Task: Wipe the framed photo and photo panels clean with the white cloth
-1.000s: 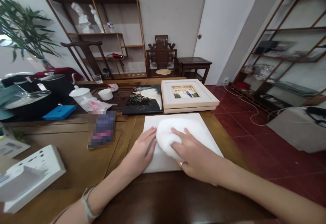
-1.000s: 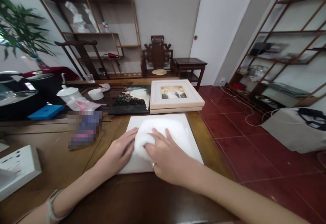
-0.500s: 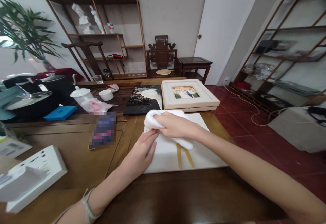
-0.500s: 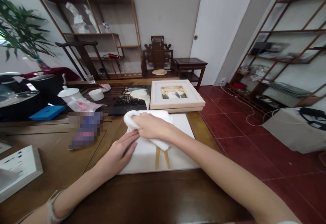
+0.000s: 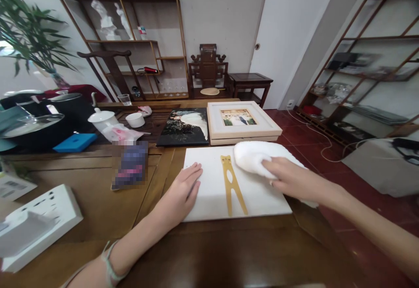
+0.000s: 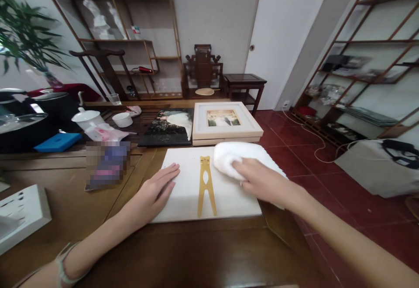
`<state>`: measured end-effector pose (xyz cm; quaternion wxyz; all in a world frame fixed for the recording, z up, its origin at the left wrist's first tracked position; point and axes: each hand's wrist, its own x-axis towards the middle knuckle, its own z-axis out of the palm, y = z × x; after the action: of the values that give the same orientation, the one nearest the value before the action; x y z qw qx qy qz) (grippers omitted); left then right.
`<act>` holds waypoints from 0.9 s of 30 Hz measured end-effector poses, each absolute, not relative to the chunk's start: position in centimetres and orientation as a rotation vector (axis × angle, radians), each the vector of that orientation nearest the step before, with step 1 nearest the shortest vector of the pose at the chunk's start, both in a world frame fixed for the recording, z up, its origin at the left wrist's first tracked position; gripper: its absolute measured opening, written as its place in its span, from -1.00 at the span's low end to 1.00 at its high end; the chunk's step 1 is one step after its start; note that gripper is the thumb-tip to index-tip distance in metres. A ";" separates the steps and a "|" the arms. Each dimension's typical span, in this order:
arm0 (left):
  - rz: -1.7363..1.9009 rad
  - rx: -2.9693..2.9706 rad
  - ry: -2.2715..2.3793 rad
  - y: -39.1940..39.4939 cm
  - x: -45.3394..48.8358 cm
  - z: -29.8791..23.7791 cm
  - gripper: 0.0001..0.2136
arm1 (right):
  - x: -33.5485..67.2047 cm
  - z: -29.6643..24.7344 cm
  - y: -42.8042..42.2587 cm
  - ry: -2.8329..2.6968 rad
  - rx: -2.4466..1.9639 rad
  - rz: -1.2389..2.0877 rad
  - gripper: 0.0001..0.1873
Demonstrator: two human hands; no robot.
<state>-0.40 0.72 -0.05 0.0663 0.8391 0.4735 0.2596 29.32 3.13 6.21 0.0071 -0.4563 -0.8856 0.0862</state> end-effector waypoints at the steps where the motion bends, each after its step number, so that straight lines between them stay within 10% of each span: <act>1: 0.786 2.531 1.421 0.7 -0.4 -0.1 -0.66 | 29.4 5.9 1.9 -2.808 -1.373 0.260 -0.73; 27: 0.713 2.523 1.449 0.7 -0.3 0.4 -0.65 | 28.5 4.8 1.3 -2.787 -1.124 0.268 -0.64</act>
<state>-0.32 0.66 0.44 0.0730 0.8400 0.4824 0.2373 28.49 1.28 4.75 0.0622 -0.3717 -0.9220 0.0887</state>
